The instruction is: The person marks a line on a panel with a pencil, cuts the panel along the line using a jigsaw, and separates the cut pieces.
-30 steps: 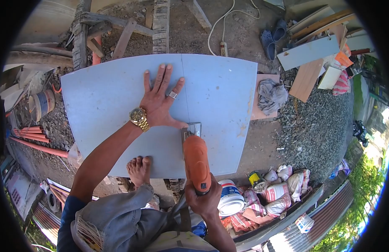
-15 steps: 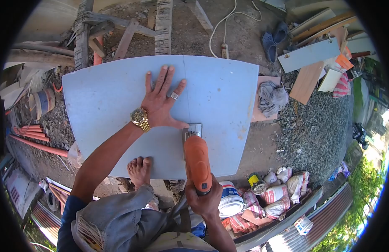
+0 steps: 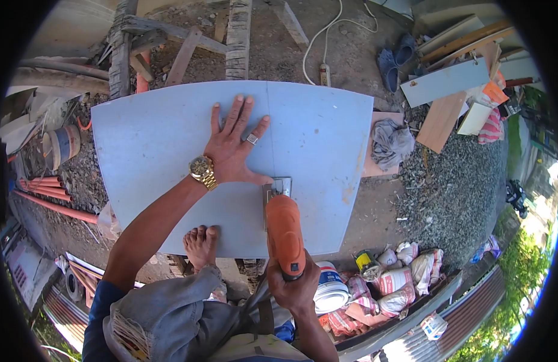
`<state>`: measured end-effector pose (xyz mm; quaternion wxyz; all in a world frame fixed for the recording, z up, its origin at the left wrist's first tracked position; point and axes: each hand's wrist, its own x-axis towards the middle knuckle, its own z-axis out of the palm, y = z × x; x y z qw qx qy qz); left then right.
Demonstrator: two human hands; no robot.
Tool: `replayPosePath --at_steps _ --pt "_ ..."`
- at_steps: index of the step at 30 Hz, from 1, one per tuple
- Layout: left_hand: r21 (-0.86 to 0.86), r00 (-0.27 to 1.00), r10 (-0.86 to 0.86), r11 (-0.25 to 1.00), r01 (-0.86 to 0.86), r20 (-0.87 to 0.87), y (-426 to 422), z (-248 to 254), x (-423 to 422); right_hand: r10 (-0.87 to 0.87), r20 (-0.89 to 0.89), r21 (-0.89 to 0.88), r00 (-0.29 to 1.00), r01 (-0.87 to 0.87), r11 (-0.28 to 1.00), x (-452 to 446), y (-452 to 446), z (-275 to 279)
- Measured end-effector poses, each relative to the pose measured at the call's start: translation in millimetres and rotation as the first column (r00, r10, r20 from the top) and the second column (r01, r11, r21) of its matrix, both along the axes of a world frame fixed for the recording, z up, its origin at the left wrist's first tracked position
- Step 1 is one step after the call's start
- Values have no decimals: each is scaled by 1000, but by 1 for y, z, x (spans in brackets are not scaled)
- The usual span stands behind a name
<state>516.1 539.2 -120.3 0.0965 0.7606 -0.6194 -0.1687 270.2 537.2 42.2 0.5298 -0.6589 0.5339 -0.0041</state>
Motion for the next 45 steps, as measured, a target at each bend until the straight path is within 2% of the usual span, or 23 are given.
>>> replayPosePath --at_steps 23,29,38,41,43,45 --pt "-29 1000 7 1000 -7 -3 0 1 2 -7 38 6 999 7 1000 0 -2 -4" --pt "21 1000 -23 1000 24 -18 -1 4 3 3 32 -5 999 -3 1000 2 -4 -3" --pt "-53 1000 16 998 -16 -4 0 1 2 5 36 13 999 -6 1000 1 -6 -3" --pt "11 999 -22 1000 22 -33 -2 9 6 -19 9 45 1000 19 999 0 -4 -1" --pt "99 998 20 995 -14 -60 -4 13 7 -38 0 51 999 38 998 0 -3 -1" --pt "111 996 81 991 -77 -32 -4 18 6 -49 42 41 998 47 998 -3 -1 -4"
